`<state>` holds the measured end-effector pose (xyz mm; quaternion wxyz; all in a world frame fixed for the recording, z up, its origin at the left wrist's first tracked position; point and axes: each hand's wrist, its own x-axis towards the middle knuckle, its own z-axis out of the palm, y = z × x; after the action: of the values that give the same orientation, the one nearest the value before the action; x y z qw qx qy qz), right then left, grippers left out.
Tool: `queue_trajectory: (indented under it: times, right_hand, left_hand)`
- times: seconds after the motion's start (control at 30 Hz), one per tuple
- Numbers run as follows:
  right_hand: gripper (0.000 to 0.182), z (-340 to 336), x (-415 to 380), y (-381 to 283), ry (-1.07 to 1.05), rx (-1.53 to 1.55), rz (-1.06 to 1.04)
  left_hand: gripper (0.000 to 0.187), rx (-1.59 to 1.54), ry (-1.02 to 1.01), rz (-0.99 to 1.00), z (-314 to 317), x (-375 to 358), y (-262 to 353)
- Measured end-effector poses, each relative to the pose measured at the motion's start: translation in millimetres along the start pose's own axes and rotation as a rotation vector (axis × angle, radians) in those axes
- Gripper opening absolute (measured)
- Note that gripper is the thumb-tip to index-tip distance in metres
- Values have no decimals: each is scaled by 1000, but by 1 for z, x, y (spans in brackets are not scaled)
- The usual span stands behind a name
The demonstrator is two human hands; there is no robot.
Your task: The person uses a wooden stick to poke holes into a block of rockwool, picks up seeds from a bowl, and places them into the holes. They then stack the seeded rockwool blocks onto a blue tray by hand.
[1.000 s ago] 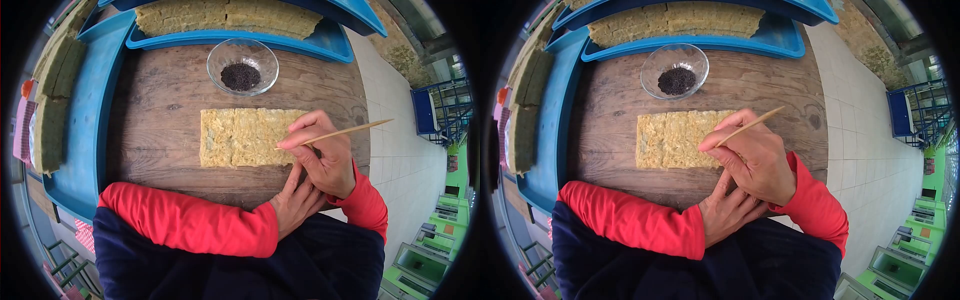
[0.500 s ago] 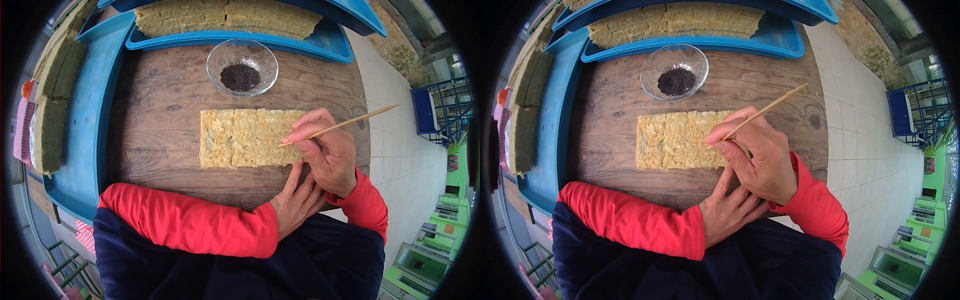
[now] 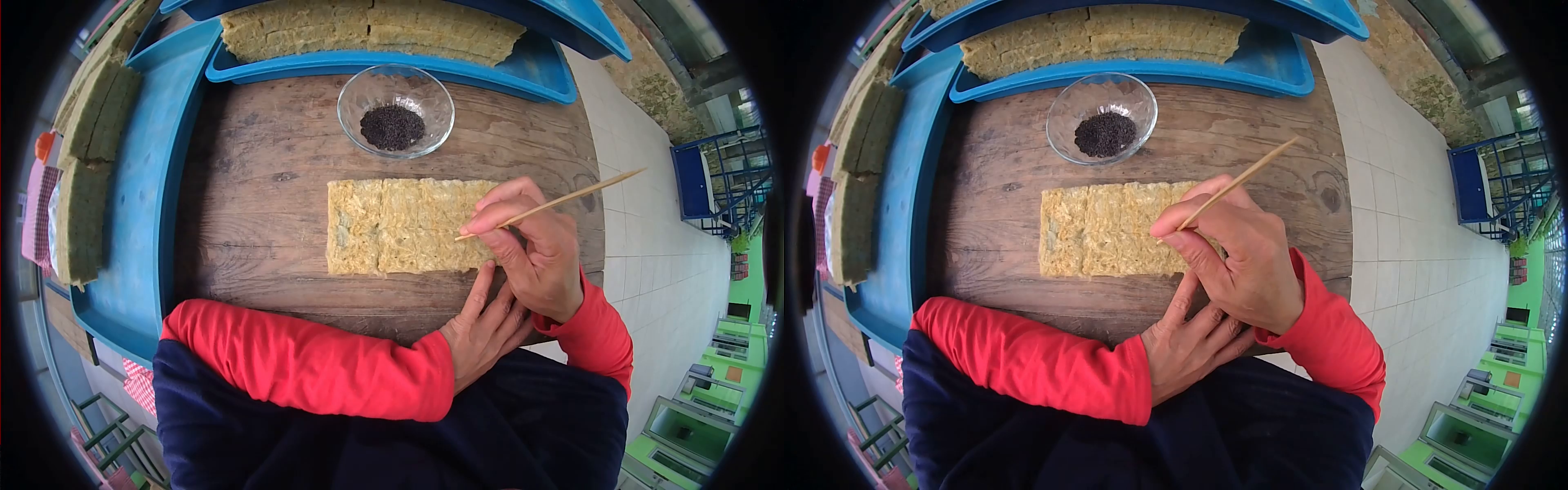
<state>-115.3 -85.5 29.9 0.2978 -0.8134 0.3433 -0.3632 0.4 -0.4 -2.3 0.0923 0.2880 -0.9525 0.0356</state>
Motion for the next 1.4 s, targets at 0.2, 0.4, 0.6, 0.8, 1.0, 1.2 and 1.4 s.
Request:
queue_trajectory:
  times: [0.2,0.4,0.6,0.8,1.0,1.2,1.4]
  right_hand:
    - [9,0,0,1,-11,-4,-41]
    - [6,0,0,2,-34,-27,-46]
    - [10,0,0,0,-16,7,22]
    - [10,1,2,4,-15,25,-118]
    - [3,1,3,1,-75,9,-97]
    - [7,-6,2,-13,-46,-159,35]
    - [8,7,7,-16,-120,-327,-63]
  left_hand:
    - [45,31,6,-13,0,1,0]
    - [45,32,8,-11,0,1,0]
    - [47,20,-7,-11,-1,1,1]
    - [47,10,6,-14,1,0,1]
    - [46,38,-38,-11,-1,0,1]
    - [51,36,-82,19,0,-1,2]
    - [52,81,-60,15,1,-2,3]
